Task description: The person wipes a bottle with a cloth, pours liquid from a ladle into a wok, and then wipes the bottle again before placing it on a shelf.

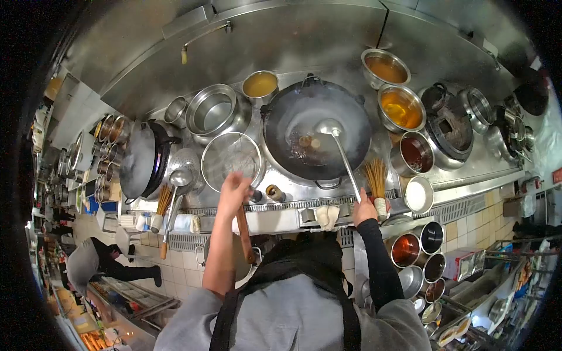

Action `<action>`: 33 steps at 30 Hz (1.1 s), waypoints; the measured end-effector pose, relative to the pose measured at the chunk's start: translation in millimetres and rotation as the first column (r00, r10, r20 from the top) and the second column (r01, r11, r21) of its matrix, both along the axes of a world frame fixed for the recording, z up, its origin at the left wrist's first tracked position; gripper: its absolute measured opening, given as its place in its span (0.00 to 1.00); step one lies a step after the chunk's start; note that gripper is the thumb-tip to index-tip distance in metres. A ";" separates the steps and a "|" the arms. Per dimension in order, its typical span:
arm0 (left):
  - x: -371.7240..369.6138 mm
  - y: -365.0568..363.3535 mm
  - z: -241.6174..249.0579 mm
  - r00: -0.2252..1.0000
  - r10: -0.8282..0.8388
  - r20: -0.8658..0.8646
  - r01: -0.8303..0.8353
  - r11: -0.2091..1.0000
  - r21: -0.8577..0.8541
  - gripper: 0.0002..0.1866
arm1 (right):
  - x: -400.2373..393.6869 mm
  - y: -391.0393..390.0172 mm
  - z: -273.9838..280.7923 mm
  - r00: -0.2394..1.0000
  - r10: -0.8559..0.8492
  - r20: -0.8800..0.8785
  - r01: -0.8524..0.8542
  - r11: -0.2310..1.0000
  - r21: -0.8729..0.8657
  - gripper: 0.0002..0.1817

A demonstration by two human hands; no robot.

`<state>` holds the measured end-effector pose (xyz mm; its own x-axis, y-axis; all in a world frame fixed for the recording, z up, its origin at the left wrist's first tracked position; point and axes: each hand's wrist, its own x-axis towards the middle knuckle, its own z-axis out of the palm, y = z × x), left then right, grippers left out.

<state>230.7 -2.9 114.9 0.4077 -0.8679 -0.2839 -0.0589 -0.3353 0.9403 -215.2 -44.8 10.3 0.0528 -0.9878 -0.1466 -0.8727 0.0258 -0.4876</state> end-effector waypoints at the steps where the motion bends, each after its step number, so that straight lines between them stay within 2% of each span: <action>1: 5.4 25.8 7.8 0.997 0.041 -0.062 -0.039 0.999 0.033 0.31 | 3.1 -0.1 17.7 0.992 -0.057 0.110 0.048 0.995 0.082 0.33; 4: 28.6 95.2 2.7 0.972 0.212 -0.101 -0.203 0.975 0.088 0.25 | 15.2 7.7 -7.3 0.980 -0.115 0.164 0.139 0.980 -0.142 0.29; 5: 36.9 115.4 -3.8 0.962 0.260 -0.088 -0.251 0.962 0.106 0.23 | 26.0 11.4 -8.2 0.957 -0.175 0.233 0.220 0.958 -0.184 0.20; 8: 60.2 161.9 -37.1 0.920 0.365 -0.142 -0.340 0.924 0.176 0.21 | 48.1 21.0 -18.7 0.921 -0.210 0.328 0.261 0.958 -0.121 0.23; 9: 62.0 171.0 -45.7 0.914 0.378 -0.148 -0.351 0.919 0.178 0.20 | 50.7 22.2 -39.1 0.867 -0.262 0.424 0.274 0.961 0.035 0.18; 10: 63.6 178.9 -53.3 0.908 0.391 -0.153 -0.363 0.914 0.182 0.20 | 58.9 23.6 -18.4 0.704 -0.370 0.606 0.282 0.929 0.239 0.15; 11: 64.5 184.6 -57.2 0.902 0.402 -0.157 -0.372 0.909 0.189 0.20 | 74.9 28.8 34.7 0.494 -0.491 0.717 0.233 0.870 0.435 0.12; 12: 62.9 187.0 -57.3 0.899 0.399 -0.183 -0.363 0.910 0.200 0.20 | 84.3 30.0 74.2 0.259 -0.613 0.747 0.132 0.788 0.601 0.08; 13: 58.9 187.0 -55.8 0.895 0.395 -0.207 -0.353 0.912 0.210 0.20 | 80.8 23.8 88.1 0.218 -0.634 0.742 0.066 0.768 0.637 0.09; 16: 51.4 180.0 -53.9 0.895 0.364 -0.259 -0.313 0.924 0.217 0.21 | 67.8 8.6 92.2 -0.115 -0.719 0.686 -0.197 0.693 0.694 0.10; 17: 48.8 178.5 -53.7 0.896 0.351 -0.273 -0.298 0.929 0.218 0.21 | 71.2 8.2 89.8 0.002 -0.645 0.764 -0.111 0.760 0.641 0.11; 18: 46.0 176.6 -50.9 0.902 0.342 -0.265 -0.286 0.931 0.226 0.21 | 70.6 8.5 76.7 0.304 -0.485 0.820 0.075 0.870 0.487 0.11; 19: 44.2 173.7 -45.6 0.907 0.334 -0.257 -0.278 0.932 0.230 0.21 | 70.6 6.6 50.1 0.595 -0.317 0.738 0.186 0.948 0.257 0.12; 20: 43.6 172.3 -42.1 0.912 0.328 -0.246 -0.272 0.933 0.235 0.20 | 63.1 2.3 6.2 0.805 -0.070 0.589 0.178 0.976 -0.127 0.12; 21: 43.3 171.3 -42.0 0.908 0.330 -0.256 -0.275 0.934 0.228 0.20 | 55.6 -1.8 -37.4 0.958 0.002 0.287 0.146 0.858 -0.492 0.13; 24: 45.8 174.2 -41.2 0.901 0.342 -0.268 -0.290 0.933 0.214 0.20 | 59.3 16.4 -25.4 0.963 -0.074 0.259 0.151 0.944 -0.293 0.12; 25: 45.9 173.4 -39.4 0.901 0.343 -0.267 -0.292 0.933 0.212 0.21 | 73.5 22.3 26.0 0.790 -0.256 0.558 0.245 0.965 0.096 0.10; 26: 45.5 172.5 -38.8 0.901 0.340 -0.268 -0.290 0.934 0.210 0.21 | 86.6 23.7 75.0 0.521 -0.501 0.691 0.185 0.857 0.481 0.09; 28: 45.1 171.4 -38.7 0.901 0.341 -0.270 -0.292 0.934 0.204 0.21 | 61.0 -0.1 84.0 0.168 -0.629 0.759 -0.041 0.764 0.643 0.06; 31: 43.5 170.9 -35.9 0.903 0.337 -0.269 -0.290 0.936 0.198 0.21 | 55.7 -16.9 83.2 -0.125 -0.744 0.657 -0.140 0.668 0.731 0.08; 32: 42.7 171.8 -34.3 0.904 0.336 -0.264 -0.290 0.936 0.198 0.21 | 58.8 -12.0 79.2 0.160 -0.625 0.764 0.047 0.778 0.627 0.08; 33: 42.1 170.4 -34.1 0.907 0.332 -0.261 -0.287 0.938 0.195 0.21 | 68.1 -6.7 69.2 0.452 -0.482 0.751 0.183 0.874 0.450 0.09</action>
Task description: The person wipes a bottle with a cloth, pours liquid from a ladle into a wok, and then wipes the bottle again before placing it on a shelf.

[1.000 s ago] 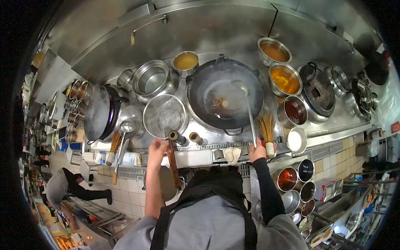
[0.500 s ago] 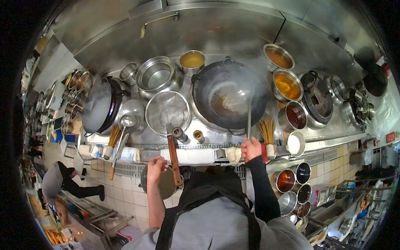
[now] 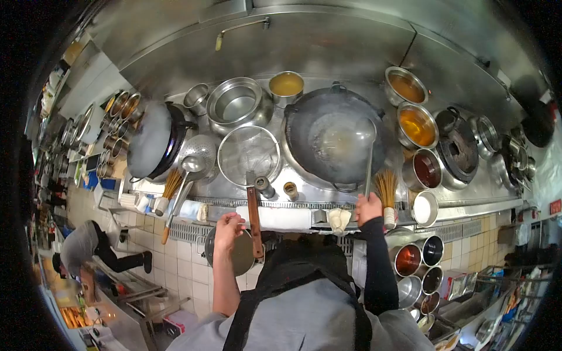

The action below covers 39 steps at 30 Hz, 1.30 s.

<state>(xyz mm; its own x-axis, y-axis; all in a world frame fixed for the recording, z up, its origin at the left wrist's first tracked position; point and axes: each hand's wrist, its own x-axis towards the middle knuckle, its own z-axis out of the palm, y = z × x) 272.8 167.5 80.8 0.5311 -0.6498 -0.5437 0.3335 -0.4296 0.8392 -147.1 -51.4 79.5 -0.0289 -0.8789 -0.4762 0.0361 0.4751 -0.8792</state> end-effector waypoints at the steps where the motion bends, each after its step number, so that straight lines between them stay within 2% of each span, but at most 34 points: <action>1: -0.4 0.4 -2.0 1.000 0.003 0.000 -0.003 1.000 0.006 0.21 | 3.2 3.2 -16.9 0.941 0.026 -0.338 -0.079 0.986 -0.145 0.09; 3: -0.4 7.7 -8.2 1.000 0.009 0.000 -0.009 1.000 0.021 0.20 | -17.8 0.5 -71.6 0.840 0.024 -0.542 -0.187 0.950 -0.248 0.10; 4: -1.1 10.8 -10.7 1.000 0.013 0.006 -0.013 0.999 0.031 0.20 | 2.5 14.7 -21.3 0.897 0.069 -0.436 -0.150 0.976 -0.156 0.10; 5: -1.3 15.1 -15.8 0.999 0.007 0.038 -0.009 0.998 0.058 0.21 | 15.4 20.4 10.3 0.943 0.103 -0.318 -0.127 0.990 -0.056 0.10; 6: -0.9 19.1 -24.6 0.998 0.002 0.070 -0.008 0.996 0.085 0.21 | 11.3 12.8 4.9 0.999 0.035 -0.019 -0.034 0.998 0.058 0.11; 7: -0.1 24.3 -36.7 0.995 -0.003 0.102 -0.009 0.994 0.111 0.22 | 1.2 3.1 8.5 0.977 -0.007 0.212 -0.025 0.989 0.147 0.09; 8: 6.3 35.0 -67.8 0.978 -0.065 0.196 0.032 0.986 0.165 0.23 | -10.7 -7.9 13.8 0.901 -0.068 0.429 -0.038 0.972 0.234 0.08; 9: 16.4 47.5 -111.0 0.949 -0.131 0.286 0.067 0.973 0.222 0.24 | -16.3 -15.5 17.2 0.775 -0.144 0.616 -0.071 0.948 0.312 0.06; 10: 21.4 53.1 -133.0 0.909 -0.197 0.368 0.094 0.955 0.280 0.26 | -14.8 -19.1 18.6 0.665 -0.260 0.700 -0.035 0.925 0.377 0.05; 12: 11.8 53.5 -119.5 0.959 -0.212 0.186 0.136 0.926 0.353 0.30 | -5.3 -14.9 2.4 0.935 -0.071 0.349 0.031 0.993 0.116 0.07; 13: 3.2 52.9 -106.9 0.973 -0.212 0.092 0.161 0.909 0.385 0.33 | 0.8 -10.6 -2.9 0.993 -0.011 0.120 0.014 1.000 -0.022 0.08; 14: -9.3 51.6 -94.8 0.992 -0.105 -0.073 0.122 0.947 0.297 0.34 | 3.5 -4.6 -6.8 1.000 0.000 -0.002 0.000 0.998 -0.068 0.09; 16: -36.5 47.0 -71.1 0.907 0.067 -0.416 -0.007 0.990 0.143 0.38 | 9.7 1.7 -16.9 0.999 -0.018 -0.033 0.016 0.998 -0.064 0.07; 17: -41.6 45.9 -62.1 0.890 0.054 -0.453 -0.017 0.996 0.087 0.37 | 10.8 4.9 -21.9 0.998 -0.028 -0.050 0.025 0.998 -0.061 0.06; 18: -45.7 43.9 -54.5 0.871 0.038 -0.489 -0.027 0.999 0.031 0.37 | 11.6 5.7 -12.7 0.998 0.037 -0.056 -0.038 0.999 -0.032 0.07; 19: -48.0 42.2 -51.5 0.852 0.019 -0.524 -0.038 0.999 -0.025 0.36 | 9.8 2.1 -7.1 0.997 0.057 0.043 -0.058 0.998 0.024 0.07; 22: -37.0 40.6 -53.8 0.933 0.026 -0.358 0.004 0.996 0.084 0.31 | 2.5 -16.9 3.4 0.944 0.100 0.316 -0.158 0.973 0.166 0.09; 25: -22.6 40.1 -44.1 0.973 -0.118 -0.201 0.135 0.988 0.073 0.25 | -3.7 -23.2 12.7 0.856 0.094 0.508 -0.245 0.940 0.238 0.07; 26: -23.6 40.5 -40.4 0.984 -0.069 -0.165 0.081 0.995 0.063 0.22 | -6.9 -22.8 12.5 0.831 0.084 0.551 -0.268 0.927 0.263 0.07; 28: -17.3 46.0 -42.5 0.988 -0.110 -0.105 0.114 0.993 0.038 0.21 | -12.5 -21.9 12.7 0.774 0.057 0.631 -0.316 0.897 0.307 0.08; 34: -11.9 46.0 -40.9 0.993 -0.107 -0.047 0.107 0.994 0.002 0.19 | -9.0 -1.5 23.7 0.755 0.134 0.642 -0.389 0.879 0.275 0.12; 39: -5.9 46.0 -59.3 0.991 -0.125 -0.051 0.126 0.992 0.002 0.21 | 0.4 13.6 34.4 0.736 0.110 0.668 -0.378 0.885 0.272 0.15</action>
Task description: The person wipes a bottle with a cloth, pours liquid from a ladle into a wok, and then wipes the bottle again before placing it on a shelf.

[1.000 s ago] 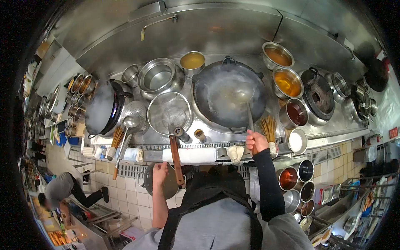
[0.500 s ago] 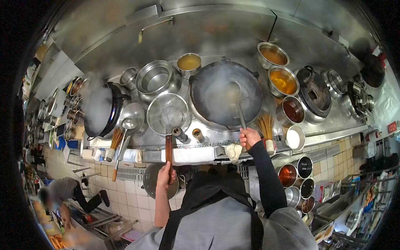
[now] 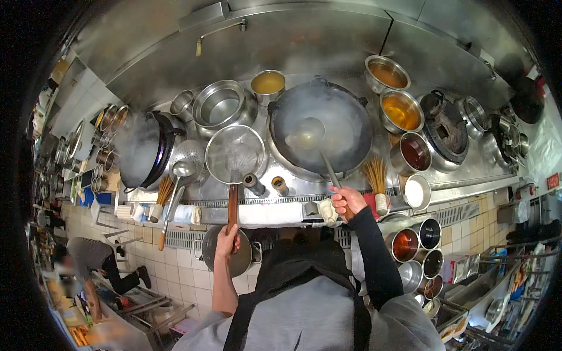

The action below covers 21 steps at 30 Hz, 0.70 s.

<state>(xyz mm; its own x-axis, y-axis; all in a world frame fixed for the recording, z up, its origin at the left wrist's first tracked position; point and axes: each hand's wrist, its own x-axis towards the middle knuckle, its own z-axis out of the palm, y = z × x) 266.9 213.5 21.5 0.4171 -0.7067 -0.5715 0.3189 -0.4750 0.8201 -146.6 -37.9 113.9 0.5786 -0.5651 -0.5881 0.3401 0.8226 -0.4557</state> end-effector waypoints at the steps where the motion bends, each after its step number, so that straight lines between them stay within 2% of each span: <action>1: 0.9 2.0 -4.7 1.000 -0.004 0.002 0.004 1.000 0.005 0.21 | 1.0 1.2 1.5 1.000 -0.007 0.013 0.007 1.000 0.011 0.15; 7: -0.6 8.4 -3.5 1.000 -0.019 0.008 0.018 0.998 0.066 0.26 | 8.7 15.3 0.2 1.000 0.023 -0.012 -0.023 1.000 0.014 0.15; 10: 2.2 10.3 -11.3 0.999 0.039 0.025 -0.041 0.996 0.077 0.28 | -0.2 12.2 -14.5 0.930 -0.113 0.349 -0.002 0.950 0.312 0.16; 11: 10.2 14.0 -29.1 0.997 0.056 0.045 -0.059 0.997 0.053 0.29 | -0.9 11.6 -16.6 0.907 -0.154 0.393 -0.004 0.927 0.374 0.16; 13: 14.9 14.6 -32.3 0.988 0.087 0.131 -0.094 0.995 0.043 0.30 | 2.2 10.3 -15.1 0.850 -0.243 0.467 -0.022 0.870 0.493 0.16; 15: 18.0 15.9 -31.1 0.960 0.107 0.260 -0.129 0.989 0.070 0.31 | 6.6 9.5 -14.1 0.895 -0.154 0.419 -0.016 0.927 0.375 0.16; 16: 23.6 16.9 -35.7 0.963 0.111 0.247 -0.134 0.988 0.079 0.31 | 7.3 8.5 -13.5 0.914 -0.115 0.390 -0.013 0.950 0.313 0.16; 19: 35.1 22.9 -49.7 0.972 0.144 0.187 -0.159 0.985 0.068 0.31 | 2.3 -4.0 -8.3 0.837 -0.234 0.494 -0.024 0.887 0.461 0.15; 20: 36.6 23.6 -53.0 0.973 0.170 0.156 -0.178 0.983 0.038 0.31 | 3.9 -7.8 -7.3 0.960 -0.085 0.268 0.016 0.968 0.250 0.16; 21: 36.0 23.3 -50.7 0.973 0.196 0.124 -0.198 0.980 0.011 0.31 | 6.9 -10.1 -7.1 1.000 0.013 -0.011 -0.013 1.000 0.027 0.17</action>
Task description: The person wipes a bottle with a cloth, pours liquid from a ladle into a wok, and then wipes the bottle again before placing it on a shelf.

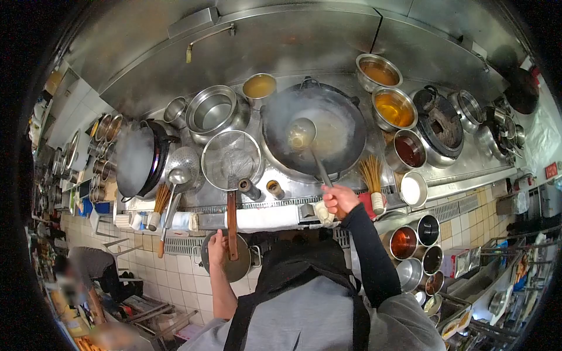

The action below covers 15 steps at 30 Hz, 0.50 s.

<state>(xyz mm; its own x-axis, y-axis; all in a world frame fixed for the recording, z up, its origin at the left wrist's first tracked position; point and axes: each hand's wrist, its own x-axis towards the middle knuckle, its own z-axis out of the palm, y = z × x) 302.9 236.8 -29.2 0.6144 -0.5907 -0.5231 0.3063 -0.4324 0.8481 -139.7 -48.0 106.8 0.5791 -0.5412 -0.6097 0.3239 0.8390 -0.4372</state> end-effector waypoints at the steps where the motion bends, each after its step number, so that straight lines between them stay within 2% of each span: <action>1: -0.7 1.5 2.2 1.000 0.009 -0.008 -0.009 1.000 -0.002 0.31 | 1.0 1.7 -1.4 0.956 0.034 -0.291 -0.097 0.974 -0.206 0.19; 2: -1.1 1.9 4.7 1.000 0.016 -0.017 -0.016 1.000 -0.006 0.31 | -0.6 2.3 -18.2 0.830 -0.109 -0.547 -0.211 0.846 -0.490 0.21; 3: -2.2 0.5 8.9 0.999 0.027 -0.026 -0.027 1.000 -0.012 0.31 | -1.6 -0.2 -44.6 0.644 -0.326 -0.692 -0.397 0.631 -0.666 0.23; 4: -2.7 1.8 11.6 0.998 0.050 -0.034 -0.050 0.998 -0.022 0.30 | 0.7 0.7 -50.8 0.438 -0.570 -0.695 -0.613 0.377 -0.694 0.25; 7: -4.0 4.2 12.3 0.994 0.109 -0.019 -0.109 0.993 -0.034 0.28 | -5.5 5.4 -32.1 0.268 -0.594 -0.759 -0.536 0.562 -0.630 0.28; 8: -1.5 5.8 10.8 0.993 0.116 0.017 -0.116 0.993 -0.020 0.27 | -13.7 3.3 -36.9 0.244 -0.599 -0.763 -0.536 0.572 -0.621 0.27; 11: 3.7 0.5 14.6 0.982 0.146 0.118 -0.145 0.989 -0.016 0.24 | -31.7 10.7 -51.5 0.233 -0.632 -0.739 -0.548 0.542 -0.637 0.25; 12: 3.8 -1.8 15.6 0.976 0.161 0.149 -0.160 0.987 -0.019 0.23 | -32.0 12.4 -51.1 0.265 -0.663 -0.700 -0.594 0.460 -0.660 0.19; 13: 4.4 -5.0 15.7 0.974 0.168 0.149 -0.162 0.986 -0.051 0.22 | -35.2 15.5 -49.6 0.431 -0.515 -0.741 -0.399 0.628 -0.668 0.17; 14: 6.4 -9.5 16.1 0.973 0.174 0.150 -0.163 0.983 -0.082 0.22 | -41.3 19.9 -46.7 0.603 -0.375 -0.704 -0.203 0.781 -0.590 0.15; 15: 9.0 -15.1 17.0 0.972 0.178 0.152 -0.162 0.980 -0.112 0.21 | -37.3 25.4 -20.8 0.761 -0.261 -0.594 -0.029 0.901 -0.434 0.13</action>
